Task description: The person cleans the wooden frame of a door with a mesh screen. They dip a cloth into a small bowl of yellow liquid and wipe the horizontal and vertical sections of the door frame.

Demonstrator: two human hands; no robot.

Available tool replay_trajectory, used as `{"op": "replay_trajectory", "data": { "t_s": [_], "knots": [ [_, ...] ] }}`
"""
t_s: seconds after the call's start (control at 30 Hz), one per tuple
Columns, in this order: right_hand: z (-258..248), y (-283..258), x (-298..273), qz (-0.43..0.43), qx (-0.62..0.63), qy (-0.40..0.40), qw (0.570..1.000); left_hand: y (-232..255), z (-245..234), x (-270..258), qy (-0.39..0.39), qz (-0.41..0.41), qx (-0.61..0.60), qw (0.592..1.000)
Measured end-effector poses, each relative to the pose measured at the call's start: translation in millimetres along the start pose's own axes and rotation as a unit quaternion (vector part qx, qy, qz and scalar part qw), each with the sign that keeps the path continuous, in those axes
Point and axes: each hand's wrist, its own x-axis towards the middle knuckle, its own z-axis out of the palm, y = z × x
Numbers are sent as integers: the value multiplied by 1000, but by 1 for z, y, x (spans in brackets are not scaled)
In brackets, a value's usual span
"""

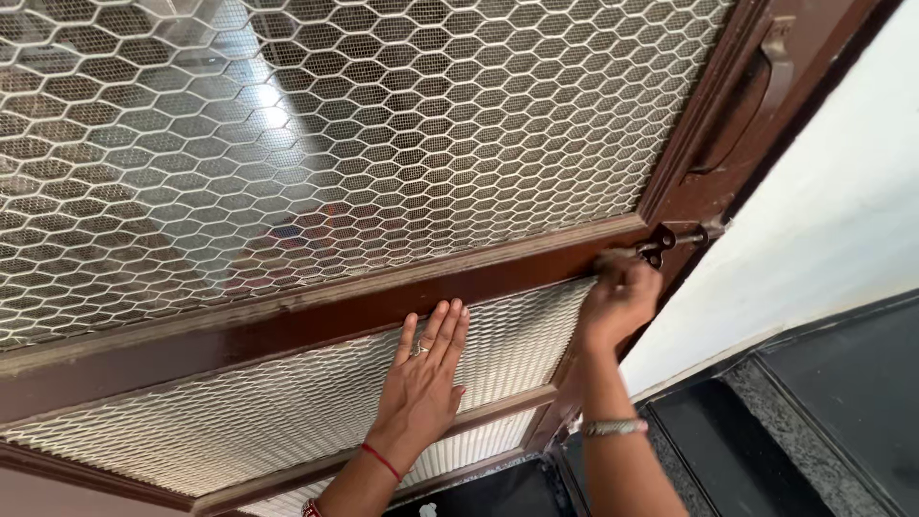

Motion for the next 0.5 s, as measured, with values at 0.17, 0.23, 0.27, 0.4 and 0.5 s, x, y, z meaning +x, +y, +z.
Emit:
{"op": "replay_trajectory", "data": {
  "t_s": [0.17,0.23,0.27,0.4,0.5],
  "knots": [
    [-5,-21,-12,-14,23,17,1000,2,-5,0,-27,-11,13,1000],
    [-12,-39,-37,-47,32,-14,998,3,-6,0,-33,-14,23,999],
    [-14,-43,-43,-64,35,-29,997,3,-6,0,-36,-14,28,999],
    [-11,-12,-15,-40,30,-26,998,2,-5,-1,-8,-6,17,1000],
    [-9,0,-1,31,-25,-12,999,2,-5,-3,-10,-5,21,1000]
  ]
}}
